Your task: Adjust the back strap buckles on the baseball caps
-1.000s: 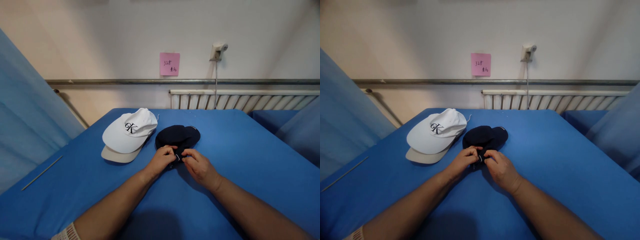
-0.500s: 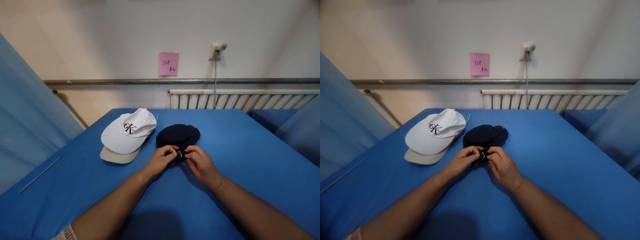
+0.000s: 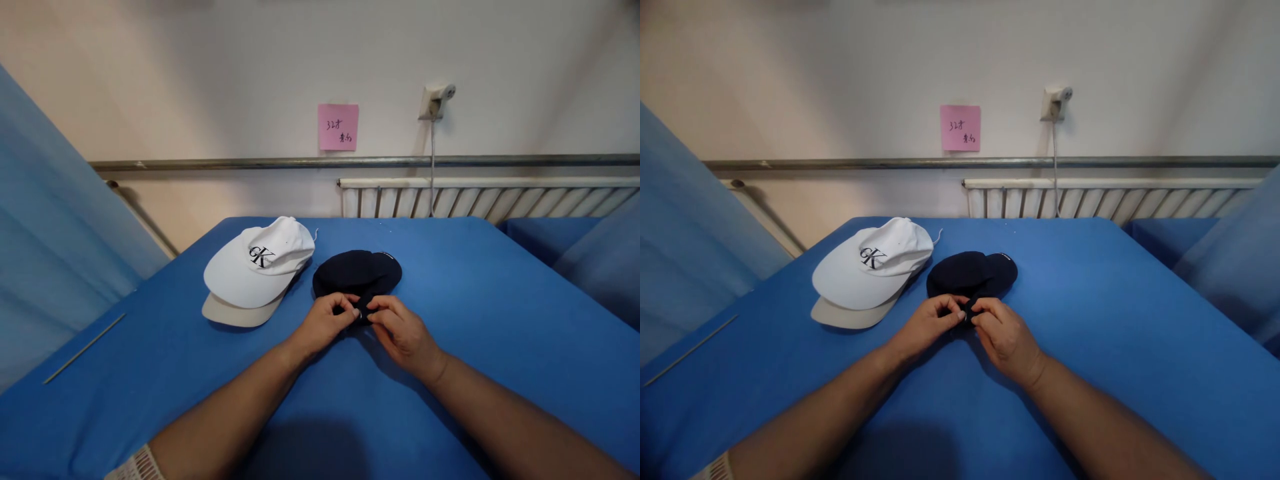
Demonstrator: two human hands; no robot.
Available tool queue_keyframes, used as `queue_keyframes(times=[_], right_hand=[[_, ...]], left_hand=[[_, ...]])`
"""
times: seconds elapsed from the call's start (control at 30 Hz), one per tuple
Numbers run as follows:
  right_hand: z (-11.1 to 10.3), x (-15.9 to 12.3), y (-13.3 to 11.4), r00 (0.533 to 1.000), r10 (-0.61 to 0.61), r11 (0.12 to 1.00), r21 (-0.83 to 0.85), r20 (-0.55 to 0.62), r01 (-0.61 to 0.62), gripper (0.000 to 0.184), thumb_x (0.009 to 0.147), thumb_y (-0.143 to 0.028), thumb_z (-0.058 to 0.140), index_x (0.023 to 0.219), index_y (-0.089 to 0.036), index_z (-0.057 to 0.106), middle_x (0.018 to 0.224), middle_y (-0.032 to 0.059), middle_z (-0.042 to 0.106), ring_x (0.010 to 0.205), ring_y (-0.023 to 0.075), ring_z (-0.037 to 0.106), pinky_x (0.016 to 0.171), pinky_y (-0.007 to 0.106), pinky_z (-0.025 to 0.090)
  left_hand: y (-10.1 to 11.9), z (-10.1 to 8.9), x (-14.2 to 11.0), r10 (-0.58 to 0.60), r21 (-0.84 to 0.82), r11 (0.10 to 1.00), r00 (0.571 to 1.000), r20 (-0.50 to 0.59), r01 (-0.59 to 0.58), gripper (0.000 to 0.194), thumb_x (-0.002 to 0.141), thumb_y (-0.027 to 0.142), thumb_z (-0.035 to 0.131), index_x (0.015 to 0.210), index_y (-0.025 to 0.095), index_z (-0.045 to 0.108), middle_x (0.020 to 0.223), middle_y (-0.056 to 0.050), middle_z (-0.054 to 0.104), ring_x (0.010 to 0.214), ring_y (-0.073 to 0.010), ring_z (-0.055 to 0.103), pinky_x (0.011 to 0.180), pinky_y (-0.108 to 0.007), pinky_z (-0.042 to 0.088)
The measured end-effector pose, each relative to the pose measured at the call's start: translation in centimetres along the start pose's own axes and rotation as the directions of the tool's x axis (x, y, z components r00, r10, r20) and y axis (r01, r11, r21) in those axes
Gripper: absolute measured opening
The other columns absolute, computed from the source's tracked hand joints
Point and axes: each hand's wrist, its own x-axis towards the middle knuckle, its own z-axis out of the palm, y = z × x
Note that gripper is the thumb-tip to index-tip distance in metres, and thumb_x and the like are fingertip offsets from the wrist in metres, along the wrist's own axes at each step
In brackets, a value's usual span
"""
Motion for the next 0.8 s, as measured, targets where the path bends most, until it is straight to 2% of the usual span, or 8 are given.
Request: queue_keyframes(times=[0.1, 0.2, 0.3, 0.37, 0.47, 0.63, 0.7, 0.8], right_hand=[[0.0, 0.0, 0.2, 1.0, 0.024, 0.999, -0.024, -0.012, -0.024, 0.021, 0.089, -0.007, 0.048, 0.102, -0.021, 0.057, 0.11, 0.0101, 0.06, 0.099, 0.0191, 0.062, 0.082, 0.035, 0.055], [0.0, 0.0, 0.6, 0.997, 0.06, 0.997, -0.05, -0.047, -0.063, 0.021, 0.088, -0.007, 0.049, 0.1, -0.021, 0.058, 0.11, 0.0095, 0.064, 0.101, 0.0202, 0.063, 0.084, 0.036, 0.054], [0.1, -0.2, 0.8, 0.989, 0.131, 0.991, -0.021, -0.064, -0.132, 0.019, 0.088, -0.01, 0.049, 0.101, -0.022, 0.058, 0.111, 0.0089, 0.067, 0.097, 0.0197, 0.066, 0.079, 0.034, 0.054], [0.1, -0.4, 0.8, 0.973, 0.229, 0.974, 0.015, -0.042, -0.228, 0.019, 0.089, -0.013, 0.05, 0.103, -0.022, 0.058, 0.102, 0.007, 0.07, 0.081, 0.0171, 0.067, 0.071, 0.031, 0.053], [0.3, -0.4, 0.9, 0.914, 0.404, 0.906, 0.124, 0.035, -0.405, 0.014, 0.088, -0.02, 0.054, 0.101, -0.022, 0.06, 0.079, 0.0014, 0.069, 0.062, 0.0141, 0.062, 0.062, 0.028, 0.05], [1.1, -0.2, 1.6, 0.797, 0.565, 0.648, 0.482, 0.215, -0.59, 0.01, 0.085, -0.03, 0.058, 0.088, -0.021, 0.06, 0.076, 0.0002, 0.067, 0.069, 0.0139, 0.063, 0.063, 0.025, 0.049], [1.2, -0.1, 1.8, 0.776, 0.579, 0.594, 0.523, 0.25, -0.612, 0.012, 0.084, -0.032, 0.06, 0.085, -0.02, 0.06, 0.073, -0.0007, 0.065, 0.068, 0.0133, 0.061, 0.063, 0.025, 0.048], [0.8, 0.0, 1.9, 0.778, 0.574, 0.6, 0.515, 0.257, -0.613, 0.012, 0.083, -0.031, 0.06, 0.082, -0.019, 0.058, 0.07, -0.0016, 0.061, 0.064, 0.0124, 0.058, 0.061, 0.025, 0.046]], left_hand=[[-0.1, 0.1, 0.1, 0.062, 0.029, 0.998, 0.997, -0.037, -0.061, 0.014, 0.08, 0.028, 0.065, 0.078, 0.015, 0.062, 0.107, -0.01, 0.066, 0.098, -0.0207, 0.061, 0.088, -0.037, 0.046], [0.4, 0.1, -0.2, 0.198, 0.186, 0.965, 0.978, -0.065, -0.183, 0.015, 0.081, 0.029, 0.065, 0.091, 0.017, 0.063, 0.103, -0.007, 0.066, 0.098, -0.0197, 0.061, 0.09, -0.037, 0.046], [1.0, 0.0, -0.7, 0.339, 0.401, 0.857, 0.94, 0.035, -0.324, 0.022, 0.078, 0.026, 0.07, 0.097, 0.019, 0.062, 0.108, -0.007, 0.064, 0.103, -0.0208, 0.059, 0.092, -0.037, 0.046], [1.2, 0.0, -0.9, 0.365, 0.488, 0.789, 0.924, 0.115, -0.372, 0.022, 0.081, 0.023, 0.066, 0.102, 0.02, 0.062, 0.11, -0.007, 0.064, 0.104, -0.0209, 0.058, 0.093, -0.036, 0.045], [1.0, -0.2, -0.8, 0.314, 0.504, 0.797, 0.942, 0.123, -0.332, 0.021, 0.088, 0.021, 0.055, 0.107, 0.02, 0.062, 0.105, -0.006, 0.067, 0.099, -0.0187, 0.061, 0.09, -0.034, 0.046], [0.3, -0.6, -0.2, 0.14, 0.374, 0.913, 0.986, 0.093, -0.165, 0.019, 0.089, 0.028, 0.053, 0.101, 0.019, 0.064, 0.09, -0.002, 0.07, 0.081, -0.0155, 0.063, 0.074, -0.028, 0.048], [0.2, -0.7, 0.0, 0.089, 0.325, 0.938, 0.99, 0.109, -0.121, 0.018, 0.087, 0.029, 0.055, 0.097, 0.018, 0.065, 0.085, -0.002, 0.068, 0.076, -0.0149, 0.061, 0.068, -0.026, 0.047], [0.4, -0.7, 0.0, 0.017, 0.219, 0.974, 0.989, 0.144, -0.049, 0.02, 0.085, 0.032, 0.058, 0.094, 0.016, 0.065, 0.077, -0.002, 0.065, 0.068, -0.0131, 0.058, 0.061, -0.024, 0.044]])
